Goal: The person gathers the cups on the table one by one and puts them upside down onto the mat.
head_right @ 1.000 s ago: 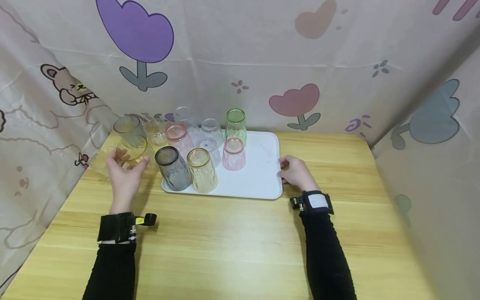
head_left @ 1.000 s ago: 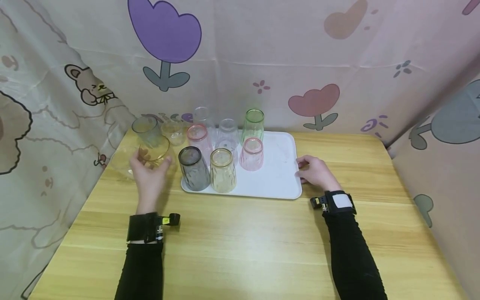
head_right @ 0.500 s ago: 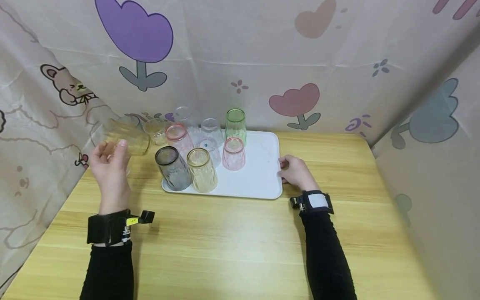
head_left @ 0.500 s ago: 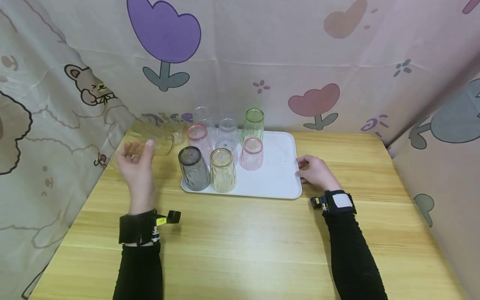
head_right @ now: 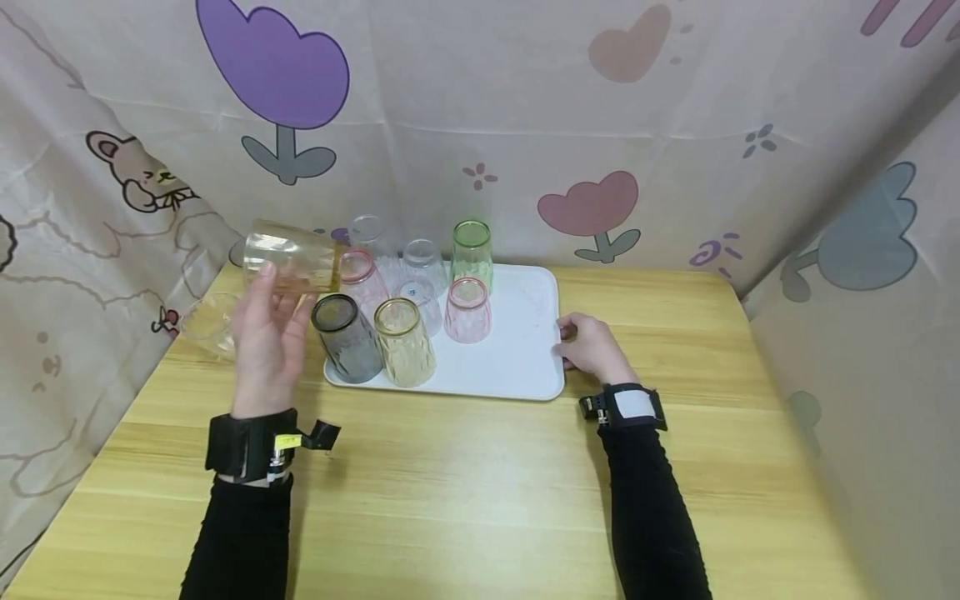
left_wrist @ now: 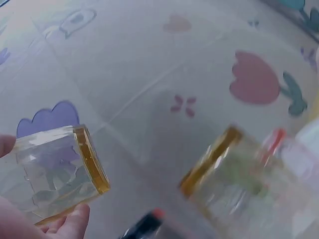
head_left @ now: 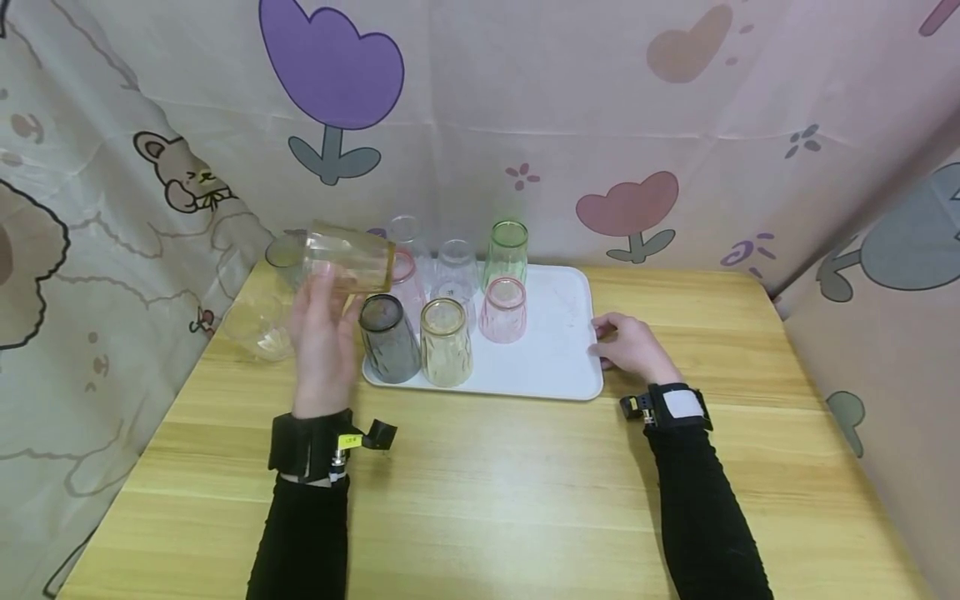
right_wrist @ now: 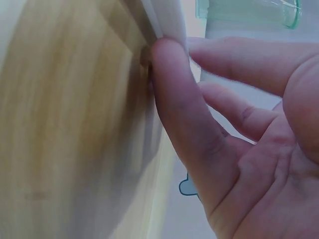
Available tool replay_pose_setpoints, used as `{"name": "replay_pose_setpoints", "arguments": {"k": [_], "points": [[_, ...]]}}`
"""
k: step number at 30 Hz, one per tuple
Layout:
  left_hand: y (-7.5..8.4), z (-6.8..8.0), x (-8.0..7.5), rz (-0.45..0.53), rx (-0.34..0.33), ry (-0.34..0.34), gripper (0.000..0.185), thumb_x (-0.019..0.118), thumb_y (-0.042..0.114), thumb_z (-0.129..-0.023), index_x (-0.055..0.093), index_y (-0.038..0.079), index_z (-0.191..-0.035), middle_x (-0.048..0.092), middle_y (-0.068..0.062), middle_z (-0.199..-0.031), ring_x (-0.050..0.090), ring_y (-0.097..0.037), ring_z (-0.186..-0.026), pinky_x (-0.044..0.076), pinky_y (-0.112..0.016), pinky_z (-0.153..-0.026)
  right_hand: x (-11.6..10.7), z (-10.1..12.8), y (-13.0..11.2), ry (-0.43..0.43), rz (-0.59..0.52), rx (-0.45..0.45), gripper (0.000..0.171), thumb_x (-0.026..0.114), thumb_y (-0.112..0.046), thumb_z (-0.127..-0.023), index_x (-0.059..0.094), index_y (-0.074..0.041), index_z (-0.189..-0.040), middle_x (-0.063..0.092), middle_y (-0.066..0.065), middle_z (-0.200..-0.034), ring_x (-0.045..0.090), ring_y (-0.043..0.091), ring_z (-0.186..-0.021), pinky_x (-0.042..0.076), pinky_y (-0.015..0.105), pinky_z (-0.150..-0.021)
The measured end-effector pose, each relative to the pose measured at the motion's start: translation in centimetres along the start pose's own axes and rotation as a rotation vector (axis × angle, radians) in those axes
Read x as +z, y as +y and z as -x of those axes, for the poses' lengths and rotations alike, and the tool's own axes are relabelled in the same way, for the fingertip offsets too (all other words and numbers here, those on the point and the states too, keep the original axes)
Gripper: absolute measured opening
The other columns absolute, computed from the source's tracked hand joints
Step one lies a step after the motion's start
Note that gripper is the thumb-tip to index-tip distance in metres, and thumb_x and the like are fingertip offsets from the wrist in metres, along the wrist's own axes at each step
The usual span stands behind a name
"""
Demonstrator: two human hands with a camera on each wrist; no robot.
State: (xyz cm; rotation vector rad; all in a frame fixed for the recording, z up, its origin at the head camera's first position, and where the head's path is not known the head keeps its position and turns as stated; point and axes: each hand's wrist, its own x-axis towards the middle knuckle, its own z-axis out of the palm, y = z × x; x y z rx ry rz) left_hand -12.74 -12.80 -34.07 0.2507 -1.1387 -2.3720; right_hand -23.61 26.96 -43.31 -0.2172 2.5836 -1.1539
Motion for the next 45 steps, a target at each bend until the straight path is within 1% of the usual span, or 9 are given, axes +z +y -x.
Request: {"name": "replay_pose_setpoints", "arguments": {"k": [4,8,11,15,20,24,32,38,45], "points": [[-0.6,0.7,1.2,0.082,-0.006,-0.081,0.022,0.067,0.025,-0.102,0.063,0.008,-0.115,0.062,-0.009,-0.12,0.06,-0.022,-0.111,0.056,-0.028,-0.097,0.0,0.0,-0.3,0.034,0.019,-0.008,0.051,0.069,-0.011,-0.099,0.051,0.008,-0.143,0.06,0.026,-0.127,0.072,0.027,-0.085,0.064,0.034,-0.072],[-1.0,1.4,2.4,0.118,-0.023,-0.129,0.02,0.066,0.025,-0.103,0.065,0.008,-0.115,0.063,-0.008,-0.12,0.062,-0.021,-0.11,0.057,-0.028,-0.096,-0.1,0.3,-1.0,0.139,0.02,-0.075,0.055,0.069,-0.017,-0.1,0.05,0.005,-0.146,0.062,0.024,-0.125,0.072,0.034,-0.095,0.064,0.037,-0.074],[-1.4,1.9,3.1,0.118,-0.039,-0.16,0.021,0.065,0.026,-0.103,0.066,0.009,-0.116,0.063,-0.006,-0.121,0.061,-0.02,-0.111,0.056,-0.027,-0.097,-0.2,0.8,-2.1,0.27,-0.013,-0.171,0.053,0.07,-0.022,-0.1,0.054,0.002,-0.145,0.064,0.021,-0.123,0.069,0.036,-0.105,0.06,0.029,-0.076],[-2.2,2.4,4.0,0.102,-0.052,-0.222,0.023,0.064,0.031,-0.103,0.065,0.011,-0.116,0.062,-0.005,-0.121,0.059,-0.02,-0.113,0.055,-0.027,-0.099,-0.1,1.8,-4.2,0.432,-0.12,-0.325,0.048,0.072,-0.024,-0.099,0.06,-0.003,-0.14,0.066,0.019,-0.124,0.065,0.025,-0.108,0.054,0.014,-0.075],[-3.0,3.2,4.9,0.048,-0.069,-0.285,0.028,0.058,0.032,-0.105,0.061,0.013,-0.126,0.062,-0.005,-0.125,0.059,-0.021,-0.117,0.054,-0.028,-0.1,0.3,3.4,-6.8,0.505,-0.277,-0.471,0.046,0.073,-0.014,-0.098,0.06,-0.006,-0.141,0.066,0.014,-0.125,0.064,0.011,-0.107,0.055,0.014,-0.08],[-3.6,3.8,5.6,0.017,-0.088,-0.314,0.03,0.055,0.029,-0.106,0.056,0.013,-0.132,0.062,-0.005,-0.128,0.06,-0.019,-0.117,0.055,-0.028,-0.097,0.8,4.6,-8.4,0.526,-0.351,-0.575,0.05,0.074,-0.001,-0.094,0.059,-0.003,-0.142,0.065,0.013,-0.127,0.064,0.013,-0.111,0.056,0.017,-0.086],[-5.6,5.0,7.1,-0.003,-0.128,-0.322,0.041,0.055,0.021,-0.104,0.049,0.004,-0.141,0.057,-0.011,-0.137,0.06,-0.021,-0.122,0.056,-0.028,-0.095,2.5,5.4,-10.4,0.457,-0.46,-0.797,0.07,0.073,0.02,-0.082,0.05,0.005,-0.146,0.056,0.029,-0.137,0.058,0.03,-0.126,0.056,0.031,-0.098],[-7.3,5.9,8.1,-0.019,-0.151,-0.357,0.05,0.057,0.021,-0.101,0.046,-0.005,-0.143,0.054,-0.015,-0.137,0.059,-0.025,-0.124,0.055,-0.031,-0.1,3.2,5.8,-11.0,0.399,-0.494,-0.838,0.084,0.075,0.024,-0.077,0.044,0.003,-0.153,0.052,0.021,-0.149,0.054,0.034,-0.133,0.054,0.036,-0.103],[-8.6,6.8,9.0,-0.012,-0.188,-0.368,0.05,0.059,0.021,-0.101,0.047,-0.005,-0.141,0.056,-0.014,-0.133,0.061,-0.023,-0.12,0.056,-0.032,-0.1,4.1,5.9,-11.3,0.373,-0.502,-0.858,0.094,0.079,0.026,-0.07,0.043,0.003,-0.154,0.049,0.018,-0.153,0.054,0.03,-0.135,0.055,0.033,-0.102]]}}
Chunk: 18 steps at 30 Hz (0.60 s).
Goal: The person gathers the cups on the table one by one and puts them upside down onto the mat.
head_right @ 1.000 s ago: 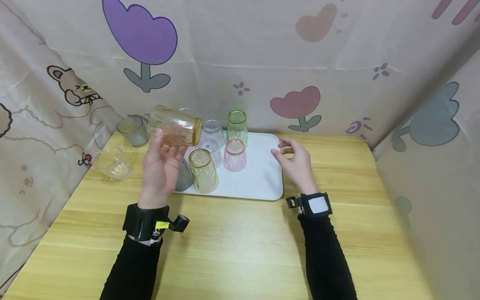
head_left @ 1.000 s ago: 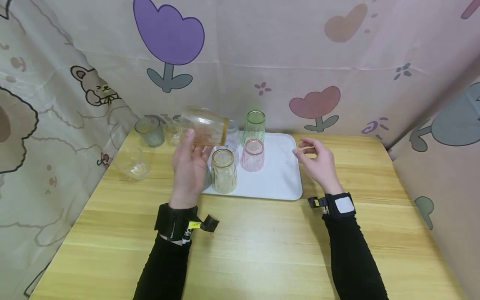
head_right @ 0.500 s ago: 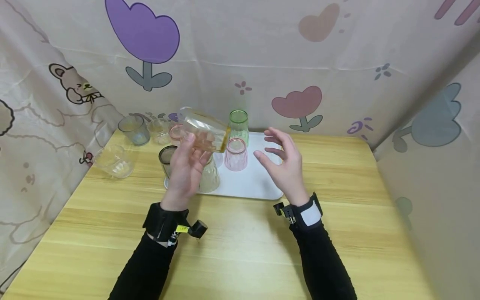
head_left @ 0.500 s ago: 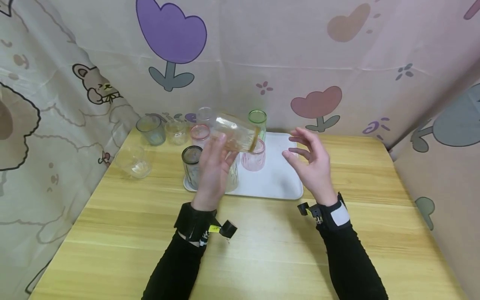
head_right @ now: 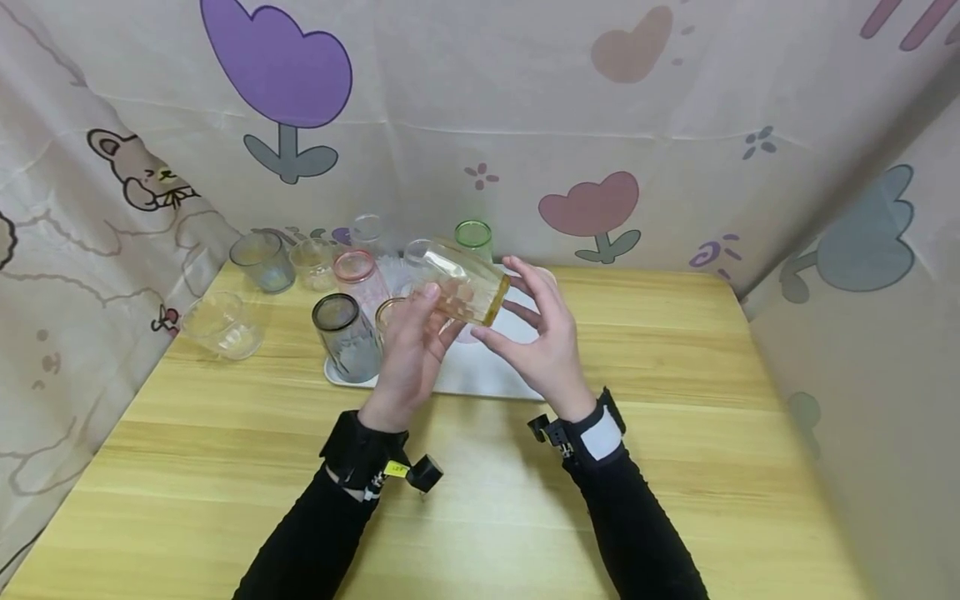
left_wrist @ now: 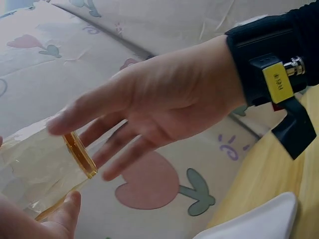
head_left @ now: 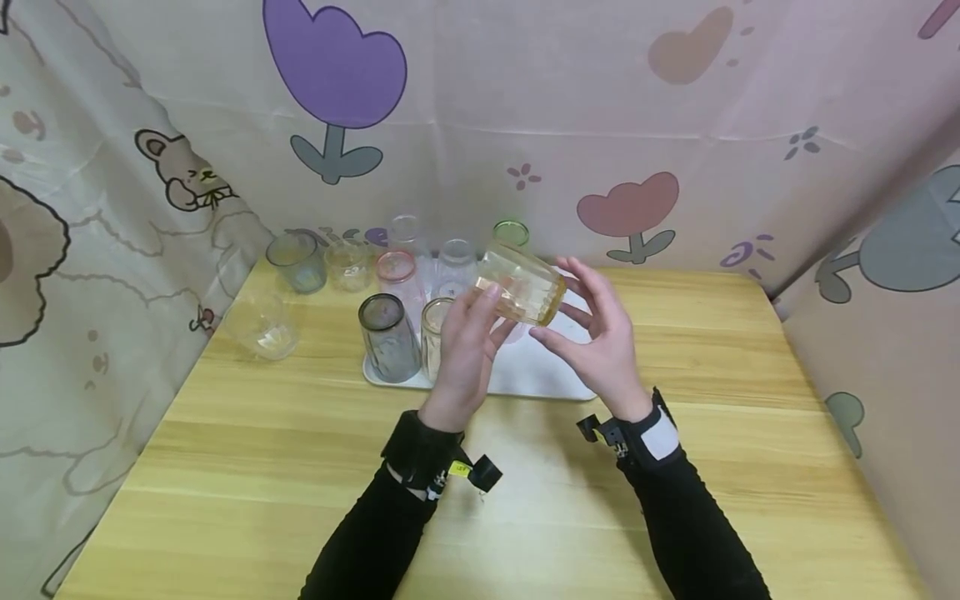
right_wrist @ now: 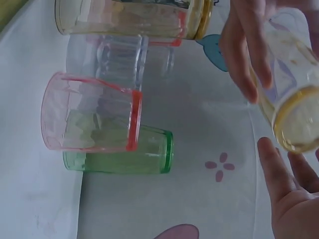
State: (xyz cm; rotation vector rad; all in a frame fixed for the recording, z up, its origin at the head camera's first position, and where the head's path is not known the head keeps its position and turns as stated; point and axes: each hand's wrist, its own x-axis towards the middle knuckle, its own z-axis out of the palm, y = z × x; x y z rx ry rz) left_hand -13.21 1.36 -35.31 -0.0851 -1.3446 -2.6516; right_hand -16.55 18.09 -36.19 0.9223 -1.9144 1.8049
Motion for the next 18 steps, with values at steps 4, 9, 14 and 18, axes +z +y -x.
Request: {"name": "replay_pose_setpoints", "arguments": {"k": [4,9,14,18], "points": [[-0.7,0.2,0.4,-0.001,-0.028,-0.009,0.051,0.059,0.021,-0.101,0.046,-0.007,-0.141,0.056,-0.017,-0.135,0.061,-0.026,-0.122,0.056,-0.03,-0.099,0.3,0.2,0.2,0.017,0.039,-0.011,0.092,0.082,0.024,-0.07,0.047,0.0,-0.152,0.05,0.016,-0.151,0.052,0.029,-0.136,0.056,0.033,-0.101],[-1.3,0.2,0.7,0.015,-0.044,-0.033,0.055,0.059,0.022,-0.101,0.045,-0.009,-0.144,0.055,-0.021,-0.138,0.062,-0.025,-0.119,0.058,-0.025,-0.092,0.5,0.2,0.4,0.045,0.059,-0.028,0.09,0.083,0.024,-0.069,0.051,0.0,-0.149,0.051,0.013,-0.15,0.052,0.03,-0.135,0.055,0.037,-0.103],[-1.3,0.2,0.8,0.016,-0.058,-0.046,0.055,0.057,0.025,-0.102,0.045,-0.006,-0.145,0.057,-0.015,-0.135,0.063,-0.019,-0.117,0.058,-0.024,-0.092,0.5,0.1,0.3,0.064,0.054,-0.042,0.086,0.083,0.025,-0.068,0.054,0.003,-0.146,0.053,0.014,-0.147,0.054,0.03,-0.131,0.055,0.038,-0.102],[-1.2,0.3,0.6,0.025,-0.074,-0.048,0.051,0.056,0.023,-0.103,0.047,-0.007,-0.143,0.06,-0.013,-0.133,0.064,-0.018,-0.114,0.058,-0.024,-0.092,0.6,0.2,0.2,0.071,0.047,-0.028,0.084,0.084,0.023,-0.068,0.055,0.002,-0.144,0.054,0.014,-0.146,0.056,0.028,-0.129,0.055,0.036,-0.102]]}}
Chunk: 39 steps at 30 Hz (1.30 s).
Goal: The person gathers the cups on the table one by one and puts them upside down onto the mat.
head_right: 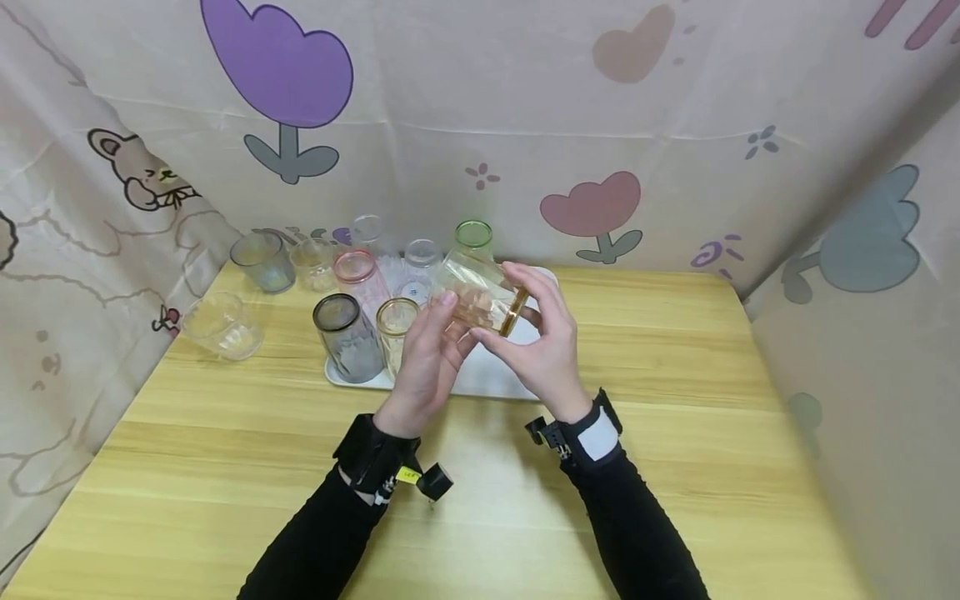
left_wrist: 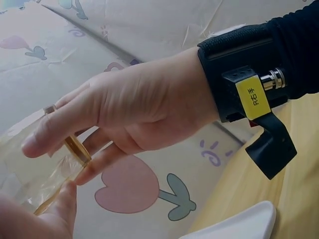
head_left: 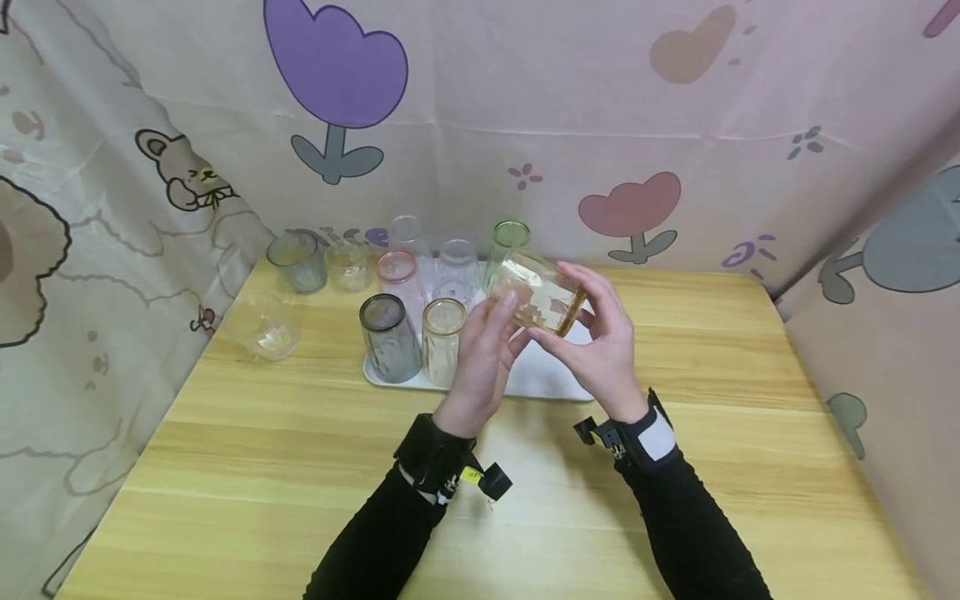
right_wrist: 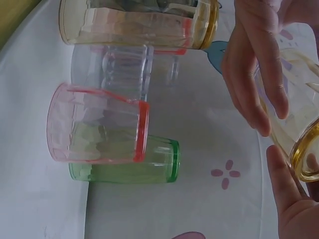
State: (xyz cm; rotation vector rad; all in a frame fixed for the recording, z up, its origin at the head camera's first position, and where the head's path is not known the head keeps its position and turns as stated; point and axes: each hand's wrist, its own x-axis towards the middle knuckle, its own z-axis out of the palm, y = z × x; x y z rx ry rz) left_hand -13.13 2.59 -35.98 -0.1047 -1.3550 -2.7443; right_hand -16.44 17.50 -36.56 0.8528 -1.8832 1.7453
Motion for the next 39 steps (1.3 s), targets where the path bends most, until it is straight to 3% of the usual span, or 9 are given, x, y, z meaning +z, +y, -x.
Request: {"name": "replay_pose_setpoints", "arguments": {"k": [10,13,16,20,24,28,33,36,39], "points": [[0.1,0.2,-1.2,-0.008,-0.015,-0.048,0.048,0.054,0.021,-0.103,0.046,-0.006,-0.143,0.06,-0.011,-0.129,0.065,-0.017,-0.112,0.055,-0.035,-0.103,0.2,-0.6,-0.4,0.019,-0.063,0.006,0.082,0.081,0.026,-0.067,0.051,0.009,-0.141,0.056,0.015,-0.144,0.054,0.033,-0.129,0.053,0.035,-0.104],[0.0,0.4,-1.9,-0.079,0.002,-0.049,0.046,0.057,0.017,-0.101,0.048,-0.008,-0.139,0.059,-0.014,-0.128,0.065,-0.021,-0.113,0.056,-0.039,-0.102,0.1,-1.0,-0.7,0.037,-0.07,0.011,0.08,0.08,0.026,-0.068,0.051,0.009,-0.141,0.057,0.013,-0.143,0.055,0.032,-0.128,0.053,0.033,-0.103],[-0.2,0.7,-2.6,-0.228,0.05,-0.05,0.039,0.061,0.01,-0.1,0.054,-0.01,-0.133,0.061,-0.021,-0.128,0.066,-0.021,-0.11,0.058,-0.035,-0.095,-0.1,-1.5,-0.9,0.051,-0.053,0.031,0.078,0.08,0.023,-0.071,0.052,0.007,-0.142,0.055,0.01,-0.142,0.055,0.03,-0.127,0.053,0.031,-0.1],[-0.4,1.3,-3.7,-0.535,0.167,-0.077,0.032,0.067,0.004,-0.096,0.063,-0.006,-0.126,0.065,-0.021,-0.127,0.067,-0.021,-0.104,0.057,-0.027,-0.085,-0.3,-2.0,-1.1,0.062,0.0,0.077,0.076,0.082,0.02,-0.072,0.055,0.005,-0.142,0.05,0.002,-0.136,0.056,0.026,-0.124,0.054,0.027,-0.096],[-0.2,2.1,-5.0,-0.835,0.322,-0.132,0.028,0.072,0.004,-0.093,0.069,0.0,-0.121,0.066,-0.013,-0.119,0.067,-0.024,-0.098,0.058,-0.032,-0.078,-0.5,-2.3,-1.1,0.047,0.097,0.098,0.077,0.087,0.014,-0.071,0.059,0.0,-0.142,0.05,-0.002,-0.134,0.057,0.021,-0.121,0.054,0.024,-0.095],[0.6,2.8,-6.6,-1.039,0.477,-0.159,0.027,0.074,0.005,-0.091,0.07,0.004,-0.118,0.064,-0.009,-0.115,0.065,-0.022,-0.093,0.057,-0.036,-0.074,-0.5,-2.3,-1.0,0.011,0.183,0.085,0.08,0.091,0.008,-0.071,0.06,-0.005,-0.143,0.054,0.002,-0.135,0.055,0.017,-0.117,0.054,0.022,-0.093],[2.6,3.3,-8.9,-1.105,0.671,-0.088,0.026,0.073,0.003,-0.09,0.07,0.002,-0.116,0.062,-0.013,-0.109,0.062,-0.024,-0.085,0.054,-0.034,-0.071,-0.5,-2.1,-0.6,-0.032,0.262,0.062,0.08,0.093,0.002,-0.071,0.059,-0.007,-0.144,0.059,0.009,-0.137,0.056,0.016,-0.117,0.052,0.023,-0.092],[4.1,3.4,-10.6,-1.091,0.791,0.008,0.024,0.071,0.001,-0.089,0.069,-0.001,-0.113,0.061,-0.017,-0.103,0.061,-0.026,-0.081,0.05,-0.031,-0.068,-0.5,-2.1,-0.4,-0.061,0.312,0.054,0.081,0.094,-0.001,-0.071,0.059,-0.008,-0.144,0.062,0.008,-0.137,0.058,0.018,-0.118,0.05,0.025,-0.093],[5.6,3.4,-12.4,-1.065,0.854,0.125,0.024,0.069,-0.002,-0.089,0.068,-0.006,-0.113,0.06,-0.02,-0.099,0.059,-0.025,-0.08,0.047,-0.026,-0.067,-0.5,-2.2,-0.1,-0.105,0.353,0.052,0.079,0.095,-0.004,-0.071,0.061,-0.009,-0.142,0.063,0.006,-0.138,0.059,0.02,-0.119,0.048,0.027,-0.091]]}}
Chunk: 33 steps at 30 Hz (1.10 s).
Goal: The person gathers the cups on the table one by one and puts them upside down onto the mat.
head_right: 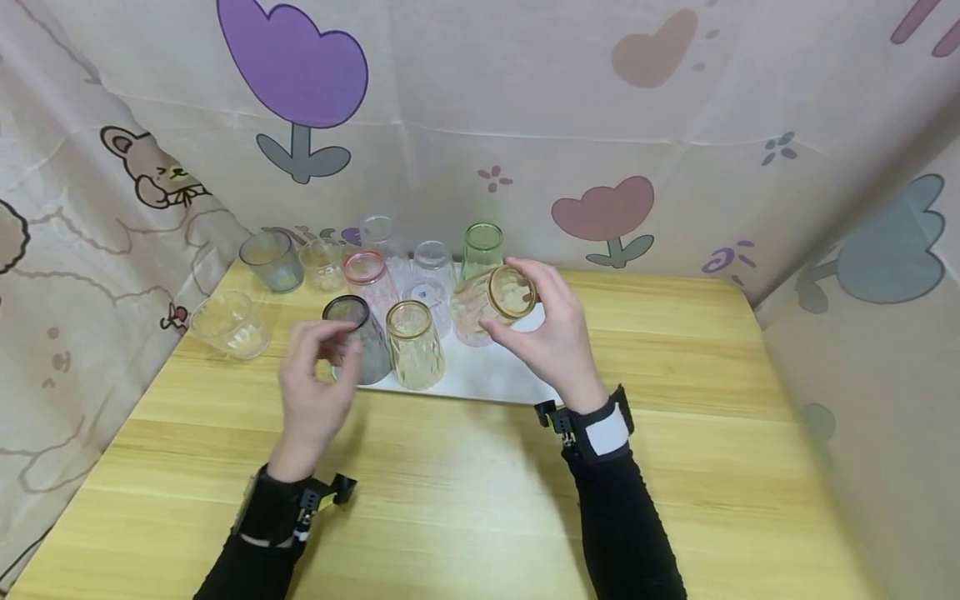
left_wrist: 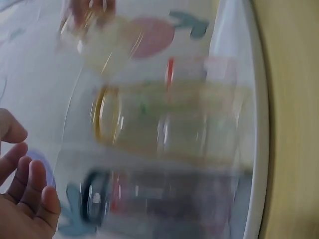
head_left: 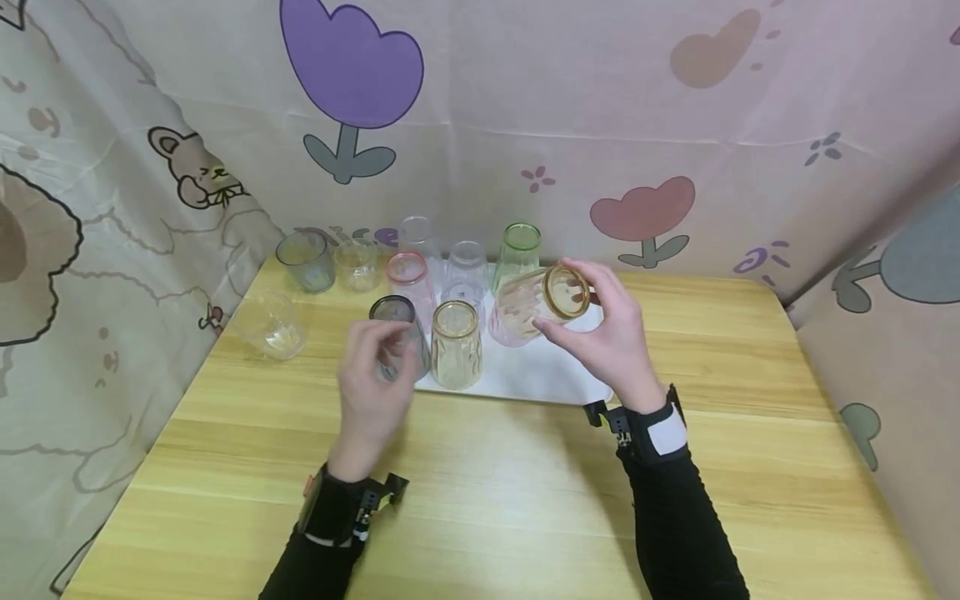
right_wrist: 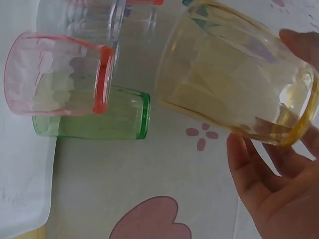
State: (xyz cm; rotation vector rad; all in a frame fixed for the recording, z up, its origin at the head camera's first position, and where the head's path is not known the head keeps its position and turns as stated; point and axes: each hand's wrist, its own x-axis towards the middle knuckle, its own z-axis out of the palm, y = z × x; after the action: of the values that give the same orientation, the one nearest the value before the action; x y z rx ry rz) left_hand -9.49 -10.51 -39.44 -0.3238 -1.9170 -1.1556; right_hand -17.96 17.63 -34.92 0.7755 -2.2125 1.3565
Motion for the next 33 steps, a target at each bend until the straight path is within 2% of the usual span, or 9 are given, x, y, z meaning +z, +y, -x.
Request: {"name": "replay_pose_setpoints", "arguments": {"k": [2,4,8,12,15,17,21,25,33], "points": [[-0.8,-0.1,-1.1,-0.024,-0.044,0.063,0.025,0.068,-0.004,-0.088,0.067,-0.007,-0.113,0.06,-0.022,-0.098,0.057,-0.021,-0.081,0.045,-0.022,-0.068,0.0,0.0,0.2,-0.04,0.032,-0.002,0.077,0.095,-0.006,-0.071,0.062,-0.009,-0.141,0.063,0.006,-0.138,0.059,0.022,-0.119,0.047,0.028,-0.09],[-1.6,-0.3,-2.0,-0.044,-0.125,0.103,0.026,0.066,-0.007,-0.089,0.065,-0.009,-0.114,0.06,-0.022,-0.097,0.056,-0.016,-0.081,0.044,-0.018,-0.068,0.0,0.0,0.3,-0.082,0.055,-0.001,0.076,0.095,-0.007,-0.071,0.063,-0.01,-0.14,0.063,0.006,-0.137,0.06,0.023,-0.116,0.047,0.028,-0.089],[-3.3,-0.3,-3.2,-0.085,-0.334,0.106,0.028,0.064,-0.008,-0.09,0.063,-0.009,-0.118,0.059,-0.019,-0.1,0.055,-0.006,-0.081,0.044,-0.014,-0.068,-0.1,-0.1,0.5,-0.177,0.093,0.003,0.074,0.095,-0.01,-0.072,0.063,-0.01,-0.139,0.064,0.004,-0.136,0.061,0.025,-0.112,0.048,0.03,-0.087],[-5.1,0.2,-3.6,-0.136,-0.563,0.022,0.031,0.062,-0.002,-0.094,0.059,-0.008,-0.124,0.056,-0.018,-0.109,0.053,-0.009,-0.085,0.045,-0.017,-0.074,0.0,-0.1,0.7,-0.278,0.117,0.023,0.072,0.094,-0.014,-0.075,0.062,-0.01,-0.14,0.064,0.004,-0.138,0.06,0.025,-0.113,0.049,0.036,-0.088],[-6.2,0.5,-3.7,-0.152,-0.714,-0.078,0.036,0.059,0.004,-0.098,0.055,-0.008,-0.132,0.054,-0.02,-0.117,0.056,-0.021,-0.095,0.047,-0.026,-0.084,0.2,0.0,0.9,-0.343,0.127,0.053,0.072,0.093,-0.016,-0.077,0.061,-0.009,-0.141,0.063,0.005,-0.14,0.059,0.025,-0.117,0.049,0.04,-0.091],[-6.7,0.6,-3.6,-0.142,-0.791,-0.154,0.039,0.055,0.006,-0.1,0.051,-0.009,-0.136,0.053,-0.022,-0.122,0.058,-0.031,-0.105,0.049,-0.036,-0.091,0.4,0.0,1.0,-0.38,0.132,0.072,0.073,0.092,-0.017,-0.078,0.06,-0.009,-0.142,0.062,0.006,-0.141,0.058,0.025,-0.122,0.049,0.043,-0.096],[-7.6,0.8,-3.5,-0.137,-0.885,-0.284,0.045,0.05,0.006,-0.101,0.046,-0.013,-0.142,0.053,-0.03,-0.13,0.056,-0.044,-0.12,0.048,-0.053,-0.104,0.9,0.1,1.4,-0.445,0.149,0.091,0.074,0.092,-0.019,-0.079,0.059,-0.009,-0.144,0.061,0.006,-0.142,0.057,0.025,-0.127,0.048,0.046,-0.103],[-8.3,1.0,-3.5,-0.161,-0.933,-0.359,0.048,0.049,0.006,-0.101,0.044,-0.013,-0.144,0.052,-0.032,-0.133,0.054,-0.046,-0.122,0.046,-0.056,-0.106,1.6,0.2,1.9,-0.495,0.157,0.09,0.074,0.091,-0.02,-0.079,0.058,-0.007,-0.144,0.062,0.007,-0.141,0.058,0.026,-0.126,0.049,0.047,-0.104],[-8.8,1.4,-3.0,-0.193,-0.888,-0.395,0.041,0.051,0.003,-0.101,0.053,-0.011,-0.14,0.059,-0.032,-0.131,0.059,-0.045,-0.122,0.048,-0.054,-0.107,2.8,0.4,2.5,-0.543,0.198,0.093,0.074,0.092,-0.018,-0.077,0.059,-0.009,-0.142,0.064,0.009,-0.138,0.061,0.03,-0.122,0.049,0.047,-0.106]]}}
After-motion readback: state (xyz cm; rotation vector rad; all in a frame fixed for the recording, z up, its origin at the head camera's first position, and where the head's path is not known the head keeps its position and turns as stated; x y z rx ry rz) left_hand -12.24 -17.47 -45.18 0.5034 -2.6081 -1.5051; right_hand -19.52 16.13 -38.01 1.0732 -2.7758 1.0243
